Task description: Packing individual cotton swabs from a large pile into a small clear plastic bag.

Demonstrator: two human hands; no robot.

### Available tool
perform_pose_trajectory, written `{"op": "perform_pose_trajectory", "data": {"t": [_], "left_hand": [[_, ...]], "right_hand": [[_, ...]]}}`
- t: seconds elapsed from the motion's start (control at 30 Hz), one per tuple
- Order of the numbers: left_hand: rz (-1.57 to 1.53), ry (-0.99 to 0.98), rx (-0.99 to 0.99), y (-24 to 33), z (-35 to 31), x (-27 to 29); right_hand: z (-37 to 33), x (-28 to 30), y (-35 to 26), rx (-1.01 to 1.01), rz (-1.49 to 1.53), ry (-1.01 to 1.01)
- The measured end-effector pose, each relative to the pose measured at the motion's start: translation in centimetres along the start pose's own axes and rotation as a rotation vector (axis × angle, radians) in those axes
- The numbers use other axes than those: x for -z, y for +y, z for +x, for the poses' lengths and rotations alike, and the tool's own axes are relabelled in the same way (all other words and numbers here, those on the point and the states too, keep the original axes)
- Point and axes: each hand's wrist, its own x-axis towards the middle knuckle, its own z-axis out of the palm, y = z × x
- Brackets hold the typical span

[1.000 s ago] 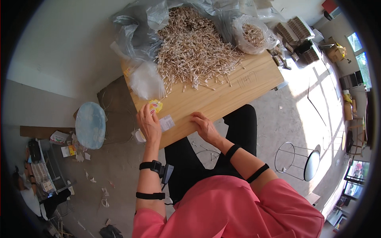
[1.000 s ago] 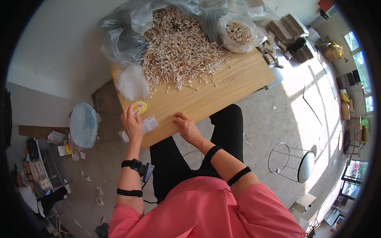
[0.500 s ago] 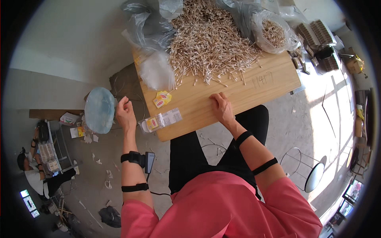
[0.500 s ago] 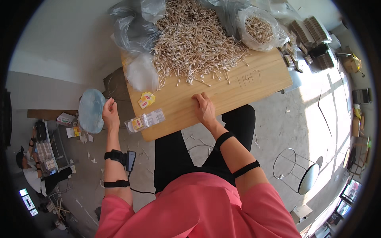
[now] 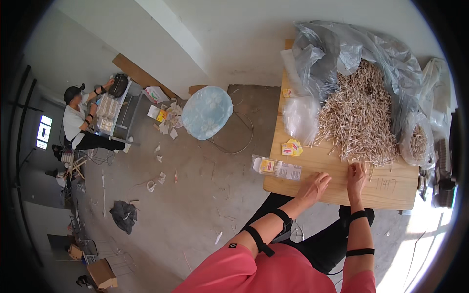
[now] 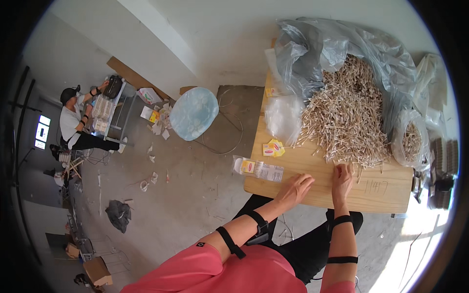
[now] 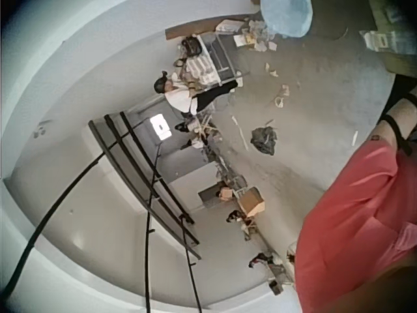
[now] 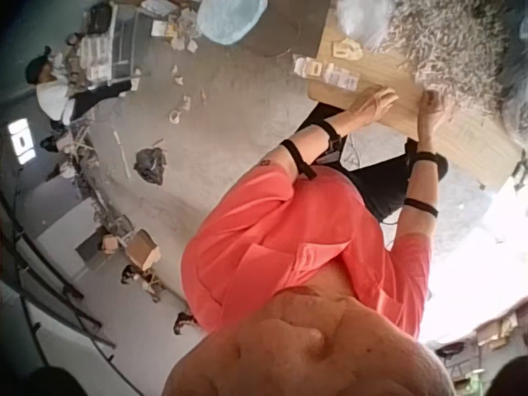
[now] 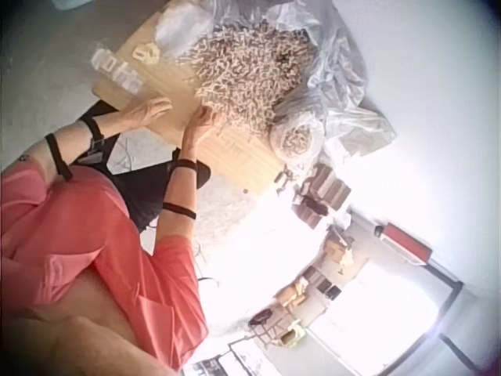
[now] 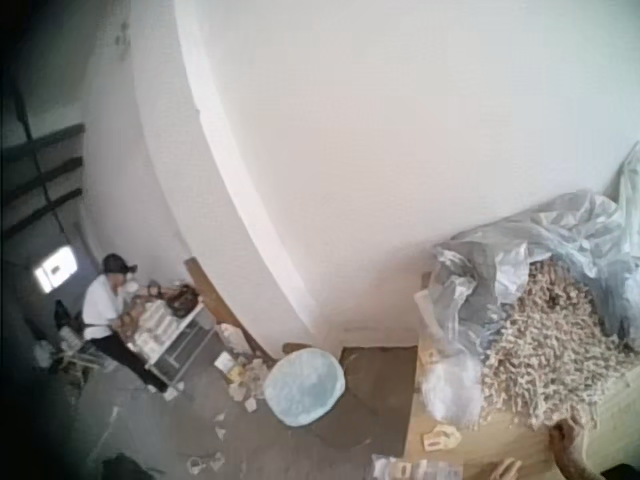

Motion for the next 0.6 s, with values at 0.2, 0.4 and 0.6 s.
{"op": "perform_pose_trajectory", "data": {"t": [0.2, 0.4, 0.6], "left_hand": [[0.13, -0.008, -0.126, -0.9, -1.6, -1.1], [0.13, 0.0, -0.068, -2.2, -2.1, 1.7], [0.121, -0.059, -0.074, 0.2, 1.8, -1.0]], "right_hand": [[-4.4, -1.8, -5.9, 0.094, 0.029, -0.054], [-2.7, -1.4, -6.4, -0.106, 0.162, -0.004], [-2.9, 1.5, -3.3, -0.179, 0.206, -0.018]]}}
